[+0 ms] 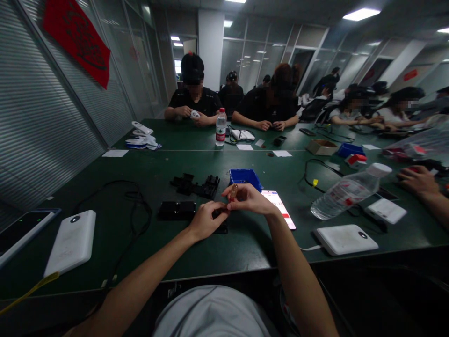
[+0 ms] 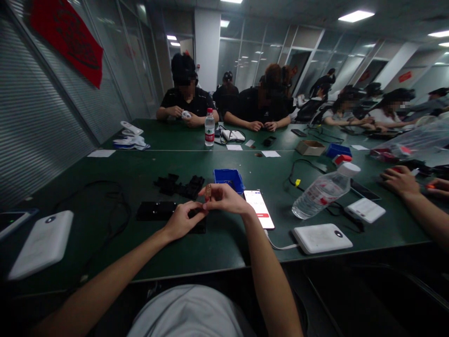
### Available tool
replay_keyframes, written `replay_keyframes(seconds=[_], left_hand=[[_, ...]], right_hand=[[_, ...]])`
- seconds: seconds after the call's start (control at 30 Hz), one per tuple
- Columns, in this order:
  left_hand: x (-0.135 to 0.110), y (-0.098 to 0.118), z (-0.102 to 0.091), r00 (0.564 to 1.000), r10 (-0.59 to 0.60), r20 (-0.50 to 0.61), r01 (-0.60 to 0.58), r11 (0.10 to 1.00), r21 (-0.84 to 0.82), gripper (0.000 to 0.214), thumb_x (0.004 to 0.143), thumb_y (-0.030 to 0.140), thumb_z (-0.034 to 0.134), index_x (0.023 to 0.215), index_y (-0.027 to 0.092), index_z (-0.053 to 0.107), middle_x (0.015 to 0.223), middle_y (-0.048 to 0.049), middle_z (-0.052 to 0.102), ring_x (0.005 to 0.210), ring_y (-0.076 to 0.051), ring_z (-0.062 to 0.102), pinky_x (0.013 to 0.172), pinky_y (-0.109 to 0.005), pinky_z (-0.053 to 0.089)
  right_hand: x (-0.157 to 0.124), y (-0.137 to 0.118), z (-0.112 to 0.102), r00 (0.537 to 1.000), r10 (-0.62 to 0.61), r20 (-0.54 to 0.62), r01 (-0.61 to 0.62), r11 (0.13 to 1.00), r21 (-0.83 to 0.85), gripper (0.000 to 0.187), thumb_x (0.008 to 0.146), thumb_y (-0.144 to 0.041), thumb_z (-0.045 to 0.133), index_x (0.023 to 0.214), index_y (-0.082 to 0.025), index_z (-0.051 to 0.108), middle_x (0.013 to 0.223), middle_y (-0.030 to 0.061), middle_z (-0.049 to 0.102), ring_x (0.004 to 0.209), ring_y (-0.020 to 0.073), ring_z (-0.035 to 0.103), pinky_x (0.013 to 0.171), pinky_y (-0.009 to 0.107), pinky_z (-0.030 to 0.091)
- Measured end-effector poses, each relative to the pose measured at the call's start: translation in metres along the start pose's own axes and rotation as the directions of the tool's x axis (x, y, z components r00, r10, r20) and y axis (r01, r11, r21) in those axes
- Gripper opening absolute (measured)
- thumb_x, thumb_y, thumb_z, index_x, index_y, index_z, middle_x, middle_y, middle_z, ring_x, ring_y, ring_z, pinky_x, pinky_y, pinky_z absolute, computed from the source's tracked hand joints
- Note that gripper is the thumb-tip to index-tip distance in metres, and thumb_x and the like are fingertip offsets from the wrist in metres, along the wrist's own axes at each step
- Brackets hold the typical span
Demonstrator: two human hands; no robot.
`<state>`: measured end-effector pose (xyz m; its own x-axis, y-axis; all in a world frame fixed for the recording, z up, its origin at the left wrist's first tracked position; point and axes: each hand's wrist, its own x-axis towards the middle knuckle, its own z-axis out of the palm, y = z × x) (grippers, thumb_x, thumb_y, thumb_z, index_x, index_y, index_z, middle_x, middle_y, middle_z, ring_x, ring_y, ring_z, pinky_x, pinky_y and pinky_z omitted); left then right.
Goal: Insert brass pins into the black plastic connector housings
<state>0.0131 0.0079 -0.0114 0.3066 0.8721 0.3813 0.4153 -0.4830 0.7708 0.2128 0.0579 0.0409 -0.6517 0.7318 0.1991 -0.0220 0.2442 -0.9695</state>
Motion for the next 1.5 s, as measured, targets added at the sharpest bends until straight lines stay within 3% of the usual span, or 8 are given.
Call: replay_keyframes(seconds=[0.13,0.3,0.43,0.6,0.87,1.17,1.5], left_hand=[[-0.0003,0.001,-0.0018,1.0,-0.022,-0.005,0.022,0.999,-0.039,0.019,0.096,0.023,0.062,0.105,0.02,0.079,0.101,-0.0062,0.079,0.094,-0.022,0.072,0.084,-0.032,0.055],[0.0003,0.0006,-0.0039,0.999,-0.043,0.011,0.044,0.997,-0.056,0.025,0.098,0.02,0.056,0.104,0.021,0.081,0.102,-0.0058,0.079,0.098,-0.023,0.072,0.091,-0.034,0.054],[-0.0005,-0.0003,-0.0026,0.999,-0.032,0.002,0.032,0.999,-0.042,0.023,0.097,0.022,0.06,0.107,0.021,0.081,0.101,-0.0064,0.08,0.096,-0.022,0.072,0.088,-0.033,0.056],[-0.001,-0.0024,0.0014,1.0,-0.006,-0.024,0.005,0.999,-0.033,0.018,0.093,0.024,0.07,0.105,0.022,0.082,0.098,-0.0062,0.08,0.09,-0.021,0.073,0.083,-0.031,0.056],[0.0002,0.0001,0.0009,0.999,-0.005,-0.045,0.005,1.0,-0.013,0.01,0.09,0.023,0.075,0.095,0.021,0.083,0.089,-0.0046,0.08,0.079,-0.019,0.072,0.073,-0.028,0.053],[0.0007,0.0004,0.0006,0.999,-0.021,-0.025,0.019,0.999,-0.051,0.01,0.087,0.017,0.075,0.094,0.02,0.082,0.091,-0.0042,0.081,0.084,-0.021,0.074,0.08,-0.03,0.055],[-0.0015,0.0023,0.0021,1.0,-0.009,-0.006,0.009,1.0,0.026,0.011,0.087,0.02,0.073,0.096,0.019,0.079,0.093,-0.0055,0.08,0.086,-0.021,0.074,0.081,-0.031,0.055]], right_hand=[[-0.0004,0.0021,-0.0017,1.0,-0.018,0.01,0.018,1.0,0.007,0.026,0.073,-0.024,0.09,0.084,-0.014,0.07,0.099,0.0049,0.071,0.066,0.0084,0.058,0.061,0.023,0.05],[-0.0009,0.0016,-0.0026,0.999,-0.011,0.036,0.012,1.0,-0.003,0.032,0.075,-0.025,0.089,0.098,-0.014,0.071,0.09,0.0028,0.072,0.063,0.0084,0.057,0.058,0.021,0.047],[-0.0015,0.0002,-0.0032,0.998,-0.018,0.057,0.017,1.0,0.018,0.03,0.079,-0.026,0.086,0.101,-0.015,0.07,0.089,0.0028,0.071,0.073,0.0125,0.066,0.068,0.025,0.053],[-0.0027,-0.0006,-0.004,0.997,-0.009,0.071,0.007,0.999,0.031,0.029,0.079,-0.024,0.085,0.101,-0.015,0.071,0.09,0.0032,0.072,0.078,0.013,0.067,0.072,0.025,0.055],[-0.0012,-0.0043,0.0002,0.998,0.045,0.049,-0.045,0.999,-0.009,0.045,0.069,-0.026,0.092,0.107,-0.015,0.072,0.085,-0.0008,0.067,0.067,0.0079,0.057,0.06,0.021,0.046],[0.0003,-0.0023,0.002,0.999,0.036,0.025,-0.036,0.999,-0.004,0.042,0.07,-0.026,0.092,0.105,-0.014,0.072,0.07,-0.005,0.059,0.063,0.0091,0.055,0.058,0.021,0.043],[-0.0008,-0.0026,0.0015,0.998,0.045,0.036,-0.045,0.999,0.012,0.043,0.07,-0.024,0.092,0.106,-0.014,0.071,0.079,-0.0012,0.07,0.063,0.0082,0.059,0.059,0.02,0.044]])
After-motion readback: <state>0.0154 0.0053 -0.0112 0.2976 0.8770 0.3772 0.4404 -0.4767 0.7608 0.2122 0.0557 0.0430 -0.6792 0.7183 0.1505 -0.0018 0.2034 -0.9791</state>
